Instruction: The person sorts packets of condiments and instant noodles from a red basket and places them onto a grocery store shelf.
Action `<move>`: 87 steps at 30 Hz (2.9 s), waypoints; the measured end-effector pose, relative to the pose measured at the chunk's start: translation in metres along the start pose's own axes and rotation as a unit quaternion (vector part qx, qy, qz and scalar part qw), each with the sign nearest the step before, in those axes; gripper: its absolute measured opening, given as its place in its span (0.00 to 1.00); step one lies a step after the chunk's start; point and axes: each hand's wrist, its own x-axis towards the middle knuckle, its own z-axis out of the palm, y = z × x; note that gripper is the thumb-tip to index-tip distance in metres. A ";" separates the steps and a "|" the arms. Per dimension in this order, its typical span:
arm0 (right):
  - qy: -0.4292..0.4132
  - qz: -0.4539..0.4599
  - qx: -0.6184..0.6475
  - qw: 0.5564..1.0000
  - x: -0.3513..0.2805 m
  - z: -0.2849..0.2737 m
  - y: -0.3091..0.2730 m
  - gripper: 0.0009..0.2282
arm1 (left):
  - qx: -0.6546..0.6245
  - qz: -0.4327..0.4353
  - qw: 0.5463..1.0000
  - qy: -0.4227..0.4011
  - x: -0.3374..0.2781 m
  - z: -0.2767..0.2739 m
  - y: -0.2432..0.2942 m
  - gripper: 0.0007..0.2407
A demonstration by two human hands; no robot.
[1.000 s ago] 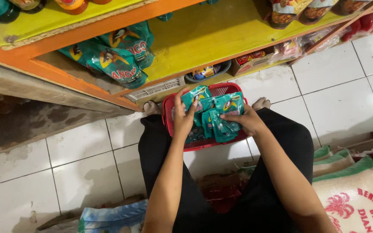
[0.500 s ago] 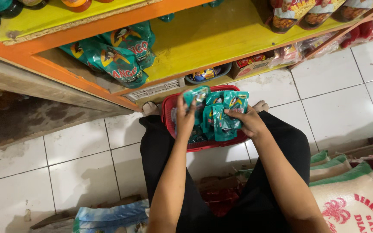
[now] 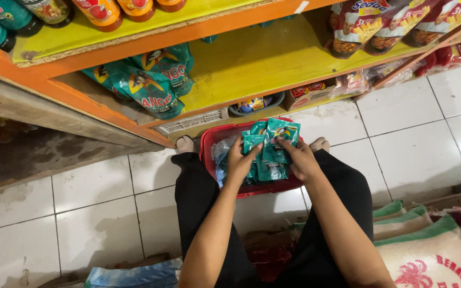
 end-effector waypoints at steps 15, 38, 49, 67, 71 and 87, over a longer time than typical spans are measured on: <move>0.082 -0.227 -0.164 0.956 0.006 0.048 -0.060 0.09 | 0.034 0.090 0.983 0.156 0.005 -0.047 0.037 0.10; -0.140 -0.325 -0.242 0.903 0.216 0.142 -0.058 0.09 | 0.005 0.047 0.982 0.183 0.002 -0.056 0.064 0.11; -0.139 -0.260 -0.271 0.916 0.203 0.165 -0.085 0.22 | -0.015 0.082 0.980 0.178 0.012 -0.046 0.039 0.11; -0.079 -0.274 -0.424 0.860 0.173 0.165 -0.074 0.13 | 0.060 0.026 0.979 0.192 0.010 -0.038 0.036 0.08; -0.138 -0.298 -0.446 0.833 0.170 0.157 -0.081 0.14 | 0.039 0.046 0.979 0.194 0.011 -0.039 0.038 0.09; -0.075 -0.364 -0.422 0.827 0.213 0.160 -0.051 0.21 | 0.078 0.050 0.975 0.202 0.011 -0.042 0.041 0.09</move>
